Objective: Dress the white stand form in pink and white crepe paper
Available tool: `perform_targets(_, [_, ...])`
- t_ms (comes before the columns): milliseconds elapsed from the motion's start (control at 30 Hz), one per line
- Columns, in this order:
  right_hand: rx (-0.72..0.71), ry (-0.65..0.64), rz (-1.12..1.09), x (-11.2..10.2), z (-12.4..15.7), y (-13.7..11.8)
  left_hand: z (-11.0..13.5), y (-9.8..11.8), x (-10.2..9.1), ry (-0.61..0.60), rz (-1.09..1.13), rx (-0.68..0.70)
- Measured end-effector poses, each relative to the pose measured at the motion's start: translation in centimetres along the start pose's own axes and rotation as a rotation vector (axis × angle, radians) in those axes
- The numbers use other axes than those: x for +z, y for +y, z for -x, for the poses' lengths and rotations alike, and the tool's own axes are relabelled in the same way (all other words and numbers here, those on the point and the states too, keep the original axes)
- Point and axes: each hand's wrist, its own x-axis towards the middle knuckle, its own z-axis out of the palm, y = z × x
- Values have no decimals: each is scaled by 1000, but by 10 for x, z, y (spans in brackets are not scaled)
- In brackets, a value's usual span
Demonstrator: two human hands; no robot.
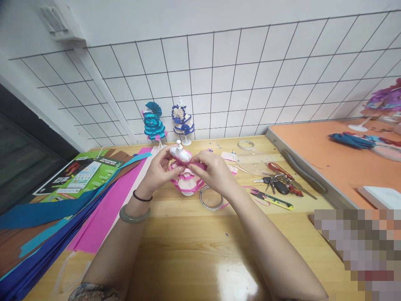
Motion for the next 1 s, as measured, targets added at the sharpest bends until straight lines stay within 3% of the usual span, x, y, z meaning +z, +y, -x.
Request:
perform_targets(300, [46,72,108,2,1,-2,0,4,1,51,-74,-15])
perform_targets(500, [-181,123,64,-2,-2,-4,-2,-1,-7,78,-92,-6])
perform_targets(833, [-466,105,447,11,2,-8,-2,-3,-15,73,-117,-8])
perform_targets(1000, [-543,83,520,15,5,-3,-2,-3,-16,79,-164,17])
